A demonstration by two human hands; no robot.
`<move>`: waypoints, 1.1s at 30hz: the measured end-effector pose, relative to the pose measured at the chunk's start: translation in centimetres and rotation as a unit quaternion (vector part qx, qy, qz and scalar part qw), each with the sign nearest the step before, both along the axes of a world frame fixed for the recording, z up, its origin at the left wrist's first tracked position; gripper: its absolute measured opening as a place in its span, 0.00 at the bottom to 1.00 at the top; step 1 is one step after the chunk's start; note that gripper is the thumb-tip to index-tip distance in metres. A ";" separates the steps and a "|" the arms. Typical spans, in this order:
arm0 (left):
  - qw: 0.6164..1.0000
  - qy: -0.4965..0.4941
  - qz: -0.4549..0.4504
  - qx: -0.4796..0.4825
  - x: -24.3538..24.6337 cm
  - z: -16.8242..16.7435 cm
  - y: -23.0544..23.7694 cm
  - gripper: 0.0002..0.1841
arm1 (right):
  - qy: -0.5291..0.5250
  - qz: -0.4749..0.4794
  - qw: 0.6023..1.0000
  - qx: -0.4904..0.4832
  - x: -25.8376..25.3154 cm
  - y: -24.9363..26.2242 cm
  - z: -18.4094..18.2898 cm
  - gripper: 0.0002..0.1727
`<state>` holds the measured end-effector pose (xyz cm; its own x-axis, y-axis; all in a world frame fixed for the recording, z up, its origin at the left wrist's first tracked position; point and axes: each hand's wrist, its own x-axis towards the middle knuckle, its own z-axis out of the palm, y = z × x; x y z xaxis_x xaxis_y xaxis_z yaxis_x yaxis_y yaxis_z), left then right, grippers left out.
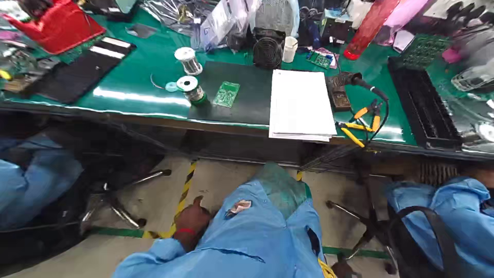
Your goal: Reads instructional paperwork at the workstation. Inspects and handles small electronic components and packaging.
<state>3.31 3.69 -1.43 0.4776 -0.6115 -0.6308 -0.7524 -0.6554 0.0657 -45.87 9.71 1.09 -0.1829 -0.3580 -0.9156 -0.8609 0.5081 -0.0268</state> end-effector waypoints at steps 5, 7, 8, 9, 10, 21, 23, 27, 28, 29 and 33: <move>0.995 0.068 -0.072 0.028 2.0 1.0 -1.2 0.45 | -0.176 -0.301 0.828 -0.439 -2.6 -9.2 -1.7 0.42; 0.988 0.084 -0.125 0.030 2.5 2.1 -2.3 0.42 | -0.412 -0.318 0.701 -0.487 -0.2 -13.3 4.2 0.35; 0.984 0.101 -0.148 -0.001 2.2 3.0 -3.0 0.41 | -0.509 -0.301 0.646 -0.481 0.8 -15.0 6.6 0.37; 0.976 0.134 -0.163 -0.049 1.7 4.0 -3.7 0.39 | -0.565 -0.284 0.620 -0.466 1.9 -16.3 8.8 0.41; 0.964 0.176 -0.168 -0.103 0.9 4.9 -4.5 0.37 | -0.573 -0.278 0.620 -0.459 3.3 -17.5 10.6 0.43; 0.821 0.406 -0.174 -0.363 -9.7 7.9 -17.3 0.30 | -0.062 -0.131 0.798 -0.585 7.7 -28.3 9.8 0.24; 0.851 0.359 -0.172 -0.343 -11.0 8.5 -19.8 0.34 | -0.041 -0.112 0.815 -0.567 7.9 -30.5 9.6 0.30; 0.883 0.290 -0.188 -0.317 -12.7 9.2 -23.7 0.38 | 0.012 -0.081 0.860 -0.503 8.1 -34.3 8.7 0.50; 0.887 0.289 -0.186 -0.308 -13.0 9.4 -24.3 0.39 | 0.024 -0.078 0.869 -0.489 8.3 -34.9 8.6 0.53; 0.889 0.291 -0.183 -0.303 -13.3 9.5 -24.9 0.39 | 0.036 -0.073 0.874 -0.480 8.6 -35.3 8.5 0.55; 0.869 0.333 -0.166 -0.326 -14.4 8.1 -25.2 0.39 | 0.061 -0.065 0.871 -0.484 8.9 -35.8 8.0 0.51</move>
